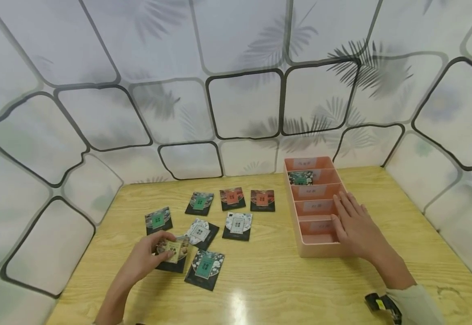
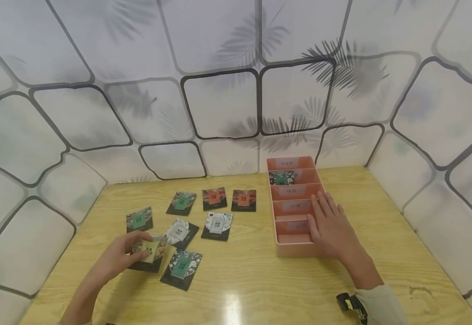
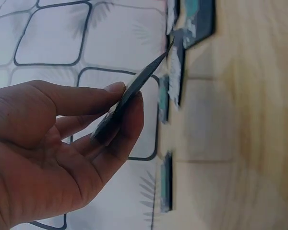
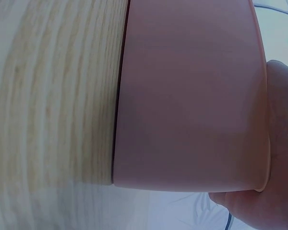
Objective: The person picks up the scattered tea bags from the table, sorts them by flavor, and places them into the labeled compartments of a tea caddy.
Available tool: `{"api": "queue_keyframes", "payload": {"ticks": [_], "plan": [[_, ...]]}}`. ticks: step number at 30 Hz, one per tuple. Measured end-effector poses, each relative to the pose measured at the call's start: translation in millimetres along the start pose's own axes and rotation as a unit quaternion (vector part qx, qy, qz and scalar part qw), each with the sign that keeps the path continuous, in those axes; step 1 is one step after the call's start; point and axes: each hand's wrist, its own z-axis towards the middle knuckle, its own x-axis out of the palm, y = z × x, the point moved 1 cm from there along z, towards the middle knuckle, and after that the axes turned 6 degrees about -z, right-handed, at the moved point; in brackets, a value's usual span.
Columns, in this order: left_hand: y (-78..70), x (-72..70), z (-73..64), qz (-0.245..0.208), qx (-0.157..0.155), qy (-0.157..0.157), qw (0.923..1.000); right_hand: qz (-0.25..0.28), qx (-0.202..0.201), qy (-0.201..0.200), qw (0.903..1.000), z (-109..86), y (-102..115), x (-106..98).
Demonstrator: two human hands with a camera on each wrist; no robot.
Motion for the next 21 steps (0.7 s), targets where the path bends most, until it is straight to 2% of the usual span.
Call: {"api": "queue_keyframes", "payload": {"ticks": [6,9,13,18,21], "plan": [[-15.2,0.5,4.1,-0.031,0.021,-0.012,0.9992,0.000,-0.004,0.001,1.0000,0.7,0,1],[-22.2,3.9,10.6,-0.045,0.041,-0.020,0.9979,-0.001,-0.003,-0.003,1.0000,2.0,-1,-2],[-28.2,8.7,16.6,-0.054,0.056,-0.033,0.9964,-0.002,-0.003,-0.007,1.0000,1.1,-1,-2],[-34.6,14.9,24.7,-0.069,0.067,-0.036,0.9947,-0.004,0.002,-0.006,1.0000,-2.2,1,2],[-38.4,18.6,31.0,-0.064,0.078,-0.044,0.9939,-0.010,0.006,-0.007,0.9999,-0.8,1,2]]}}
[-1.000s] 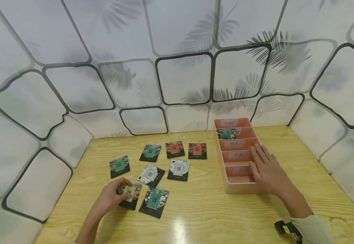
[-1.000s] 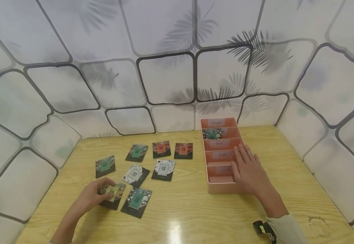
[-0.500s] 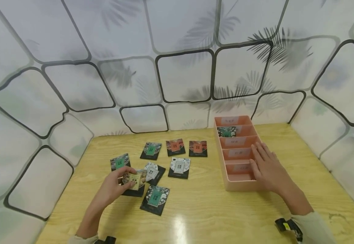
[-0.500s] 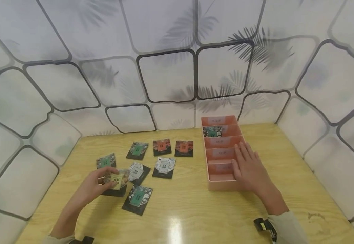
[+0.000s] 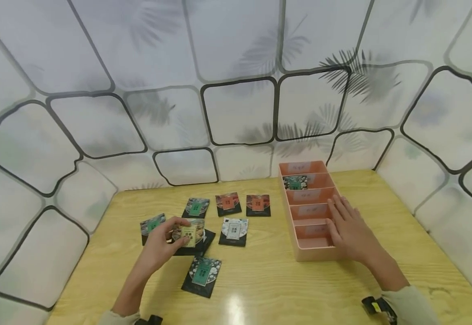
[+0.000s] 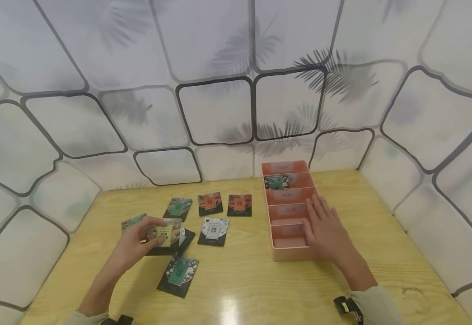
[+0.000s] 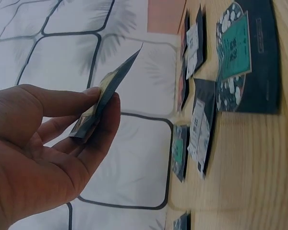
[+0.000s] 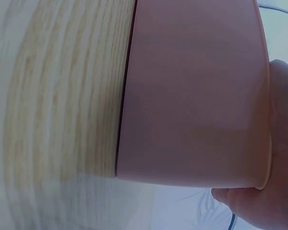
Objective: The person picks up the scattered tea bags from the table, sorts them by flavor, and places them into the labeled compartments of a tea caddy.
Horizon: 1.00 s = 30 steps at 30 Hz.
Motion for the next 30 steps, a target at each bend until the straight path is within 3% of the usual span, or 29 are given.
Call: {"api": "queue_keyframes", "payload": {"ticks": [10,20,30], "plan": [[-12.3,19.6,23.8,-0.024,0.055,-0.038,0.9975,-0.008,-0.003,-0.005,1.0000,7.0,4,4],[-28.1,62.6,60.8,-0.082,0.117,-0.010,0.9897,-0.011,0.006,-0.013,0.9998,-4.1,1,2],[-40.8,91.4,82.4,-0.111,0.120,-0.036,0.9859,-0.009,0.006,-0.009,0.9999,-2.5,2,1]]}}
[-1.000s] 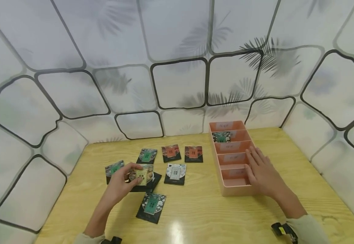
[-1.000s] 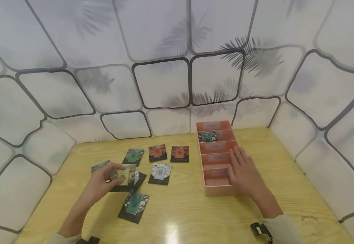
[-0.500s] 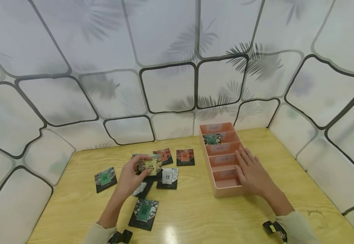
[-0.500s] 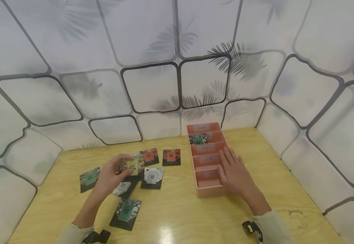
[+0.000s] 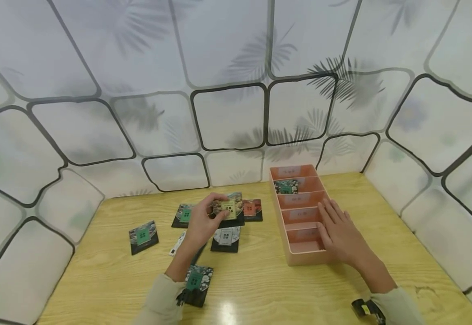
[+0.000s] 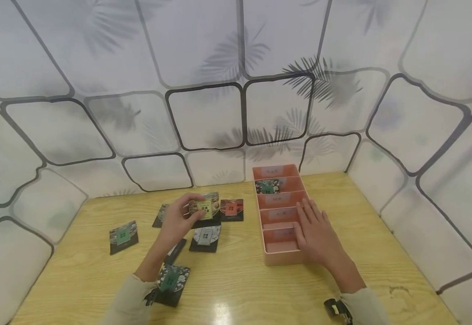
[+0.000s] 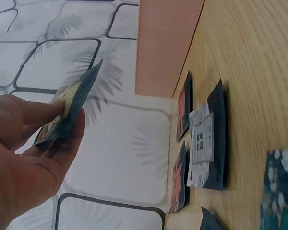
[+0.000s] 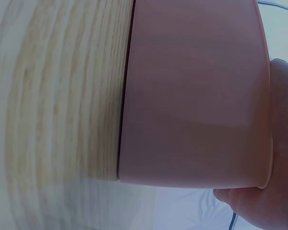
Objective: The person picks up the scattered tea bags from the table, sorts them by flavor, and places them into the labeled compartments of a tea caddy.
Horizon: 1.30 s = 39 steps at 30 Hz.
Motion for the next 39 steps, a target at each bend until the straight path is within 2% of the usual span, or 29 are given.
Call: {"api": "queue_keyframes", "payload": {"ticks": [6,15,31,39], "plan": [[-3.0,10.5,9.6,-0.018,0.007,-0.019,0.9996,-0.002,-0.003,-0.002,1.0000,1.5,0,-3],[-1.6,26.3,28.6,-0.066,0.025,-0.021,0.9973,0.003,0.003,-0.004,1.0000,-0.2,0,-3],[0.2,47.3,48.7,-0.079,0.042,-0.016,0.9958,0.001,-0.001,-0.007,1.0000,2.2,-1,-1],[0.6,61.1,64.5,-0.066,0.044,-0.014,0.9967,0.007,-0.001,-0.011,0.9999,-0.7,1,0]]}}
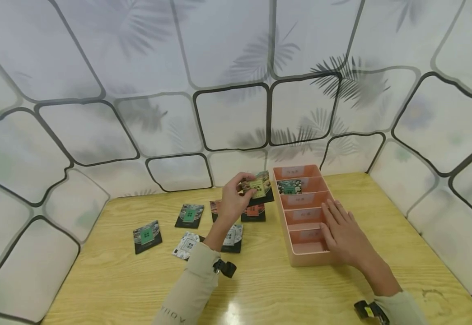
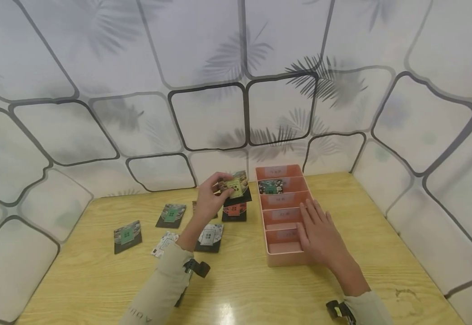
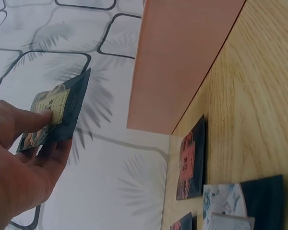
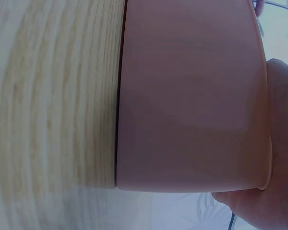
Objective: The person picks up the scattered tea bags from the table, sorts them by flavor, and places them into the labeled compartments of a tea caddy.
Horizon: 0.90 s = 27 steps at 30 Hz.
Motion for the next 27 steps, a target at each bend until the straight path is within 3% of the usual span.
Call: {"api": "queue_keyframes", "payload": {"ticks": [15,27], "plan": [[3.5,28.9,23.2,0.005,-0.025,0.012,0.9996,0.003,0.004,-0.004,1.0000,-4.1,-3,4],[0.3,43.2,45.7,0.036,-0.018,0.013,0.9991,0.002,0.006,-0.009,0.9999,-1.8,-1,1]]}}
